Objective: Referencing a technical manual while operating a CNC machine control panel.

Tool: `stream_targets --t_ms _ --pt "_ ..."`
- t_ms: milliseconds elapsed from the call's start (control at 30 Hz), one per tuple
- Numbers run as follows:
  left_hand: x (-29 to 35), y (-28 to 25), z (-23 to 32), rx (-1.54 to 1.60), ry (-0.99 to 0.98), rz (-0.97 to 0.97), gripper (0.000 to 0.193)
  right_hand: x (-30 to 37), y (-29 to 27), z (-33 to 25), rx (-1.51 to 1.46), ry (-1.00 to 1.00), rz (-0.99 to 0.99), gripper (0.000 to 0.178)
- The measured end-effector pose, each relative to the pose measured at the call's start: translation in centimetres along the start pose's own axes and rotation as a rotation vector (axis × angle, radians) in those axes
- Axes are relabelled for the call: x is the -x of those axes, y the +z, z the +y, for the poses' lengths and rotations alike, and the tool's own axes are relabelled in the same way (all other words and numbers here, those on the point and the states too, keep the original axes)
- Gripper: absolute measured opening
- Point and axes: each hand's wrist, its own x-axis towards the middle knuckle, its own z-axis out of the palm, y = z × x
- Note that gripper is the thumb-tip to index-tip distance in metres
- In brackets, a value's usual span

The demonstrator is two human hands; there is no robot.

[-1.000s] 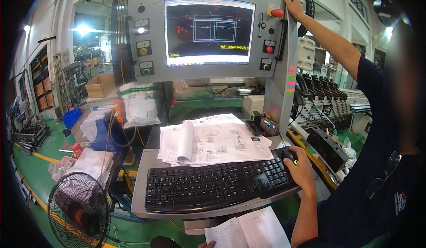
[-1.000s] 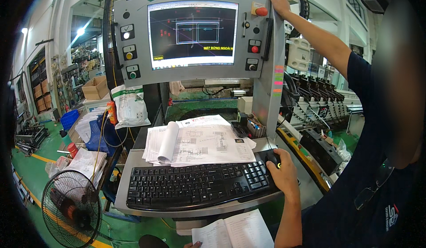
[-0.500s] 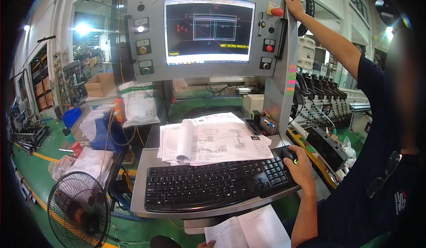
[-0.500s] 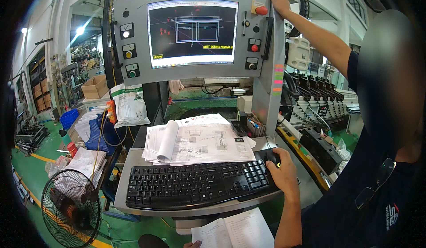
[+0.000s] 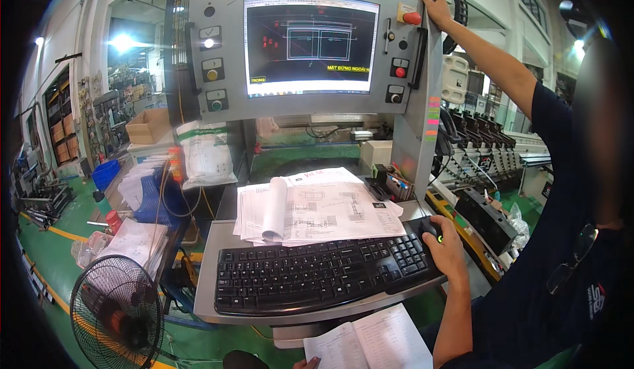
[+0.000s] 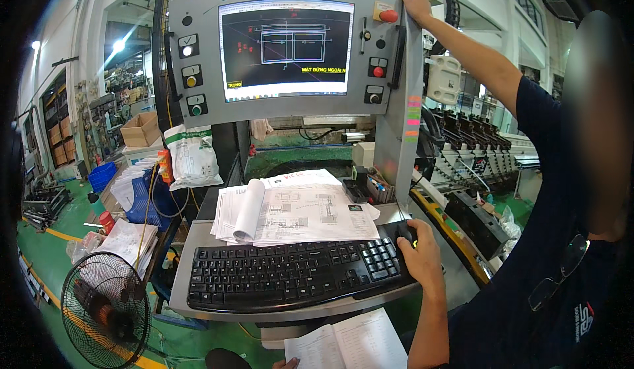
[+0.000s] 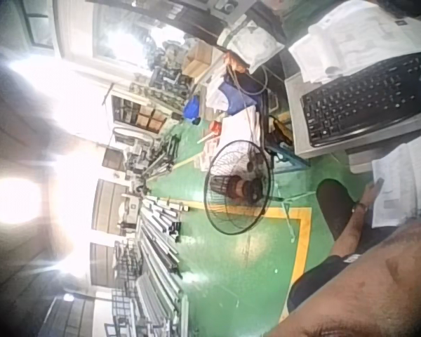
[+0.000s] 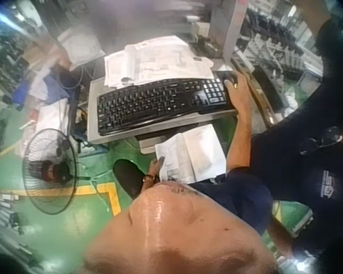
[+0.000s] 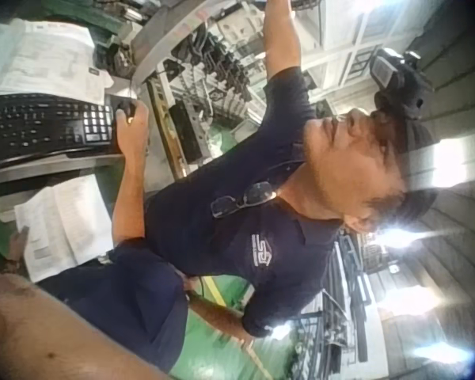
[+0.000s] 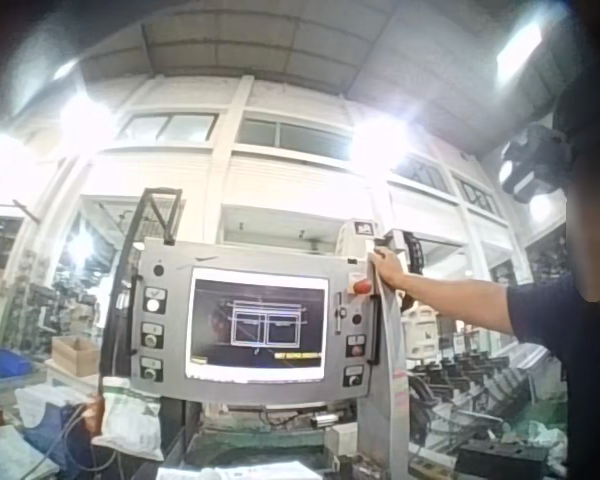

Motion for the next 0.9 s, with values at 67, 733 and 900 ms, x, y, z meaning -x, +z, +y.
stream_targets --t_ms 67,733,900 --pt "0.4 0.3 0.2 0.011 -0.033 0.028 0.042 0.0 0.0 0.1 0.001 0.001 0.001 0.048" --pt "-0.1 0.0 -0.7 -0.047 0.089 0.023 0.042 0.1 0.0 -0.5 -0.005 -0.009 0.005 0.048" --pt "1.7 0.8 1.8 -0.098 0.07 0.068 0.043 0.2 -0.2 -0.1 0.001 -0.007 0.008 0.048"
